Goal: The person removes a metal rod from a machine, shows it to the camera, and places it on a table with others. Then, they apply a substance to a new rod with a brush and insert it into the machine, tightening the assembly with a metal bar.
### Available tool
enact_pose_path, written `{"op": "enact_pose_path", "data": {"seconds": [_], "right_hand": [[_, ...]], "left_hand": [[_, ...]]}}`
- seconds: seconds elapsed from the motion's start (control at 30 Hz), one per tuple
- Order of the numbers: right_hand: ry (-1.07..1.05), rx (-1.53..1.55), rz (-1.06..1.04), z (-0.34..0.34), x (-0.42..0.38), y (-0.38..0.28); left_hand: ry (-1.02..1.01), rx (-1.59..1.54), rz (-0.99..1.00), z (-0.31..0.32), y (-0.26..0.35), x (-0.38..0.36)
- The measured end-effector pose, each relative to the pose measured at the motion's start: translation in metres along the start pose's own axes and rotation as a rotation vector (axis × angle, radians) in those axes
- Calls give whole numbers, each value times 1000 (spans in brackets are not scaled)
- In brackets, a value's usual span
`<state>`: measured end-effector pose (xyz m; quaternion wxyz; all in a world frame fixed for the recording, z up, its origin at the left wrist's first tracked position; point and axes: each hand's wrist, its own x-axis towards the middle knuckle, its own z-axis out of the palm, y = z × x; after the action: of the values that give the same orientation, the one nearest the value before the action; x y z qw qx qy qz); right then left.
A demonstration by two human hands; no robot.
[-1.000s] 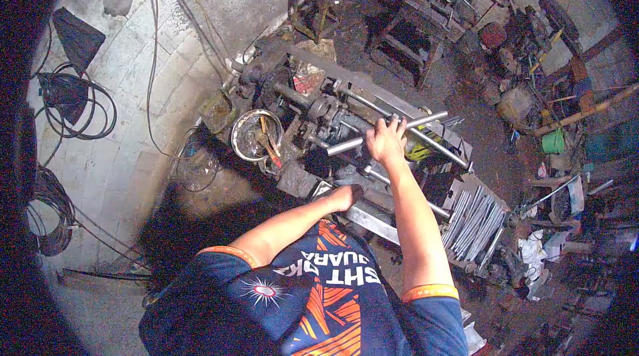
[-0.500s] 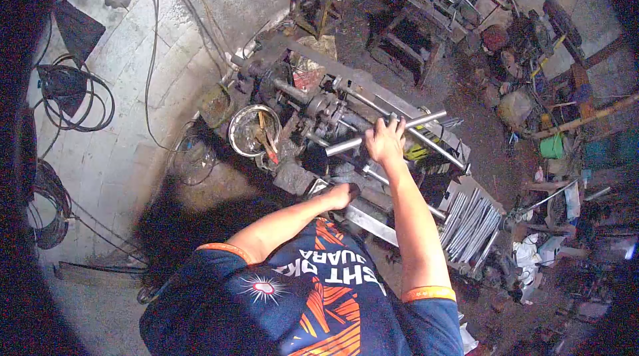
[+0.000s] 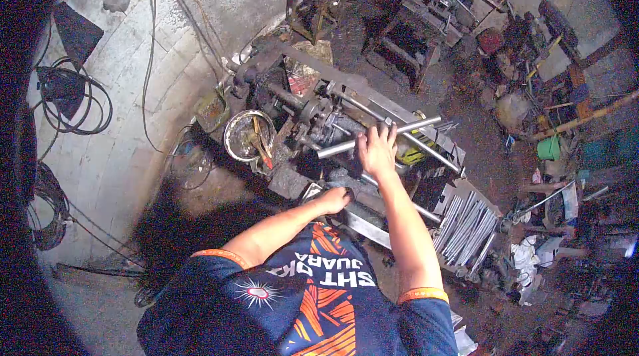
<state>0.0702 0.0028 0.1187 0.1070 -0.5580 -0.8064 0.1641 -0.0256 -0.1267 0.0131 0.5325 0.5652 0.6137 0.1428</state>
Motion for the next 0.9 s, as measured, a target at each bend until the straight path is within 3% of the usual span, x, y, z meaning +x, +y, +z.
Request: {"op": "enact_pose_path", "data": {"seconds": [0.17,0.23,0.3,0.37,0.43,0.9], "right_hand": [[144,46,-137,17,-23,16],[149,-3,-139,11,-20,23],[-18,-177,-203,-14,-5,31],[-5,-166,-213,-29,12,50],[-149,-229,-205,-42,30,66],[-324,-275,-249,-38,62,73]], "left_hand": [[49,-6,-41,5,1,0],[106,-45,26,22,-19,14],[131,-72,59,20,-15,10],[82,-81,-19,11,-2,1],[145,-75,55,15,-5,3],[327,-104,-41,41,-8,-1]]}}
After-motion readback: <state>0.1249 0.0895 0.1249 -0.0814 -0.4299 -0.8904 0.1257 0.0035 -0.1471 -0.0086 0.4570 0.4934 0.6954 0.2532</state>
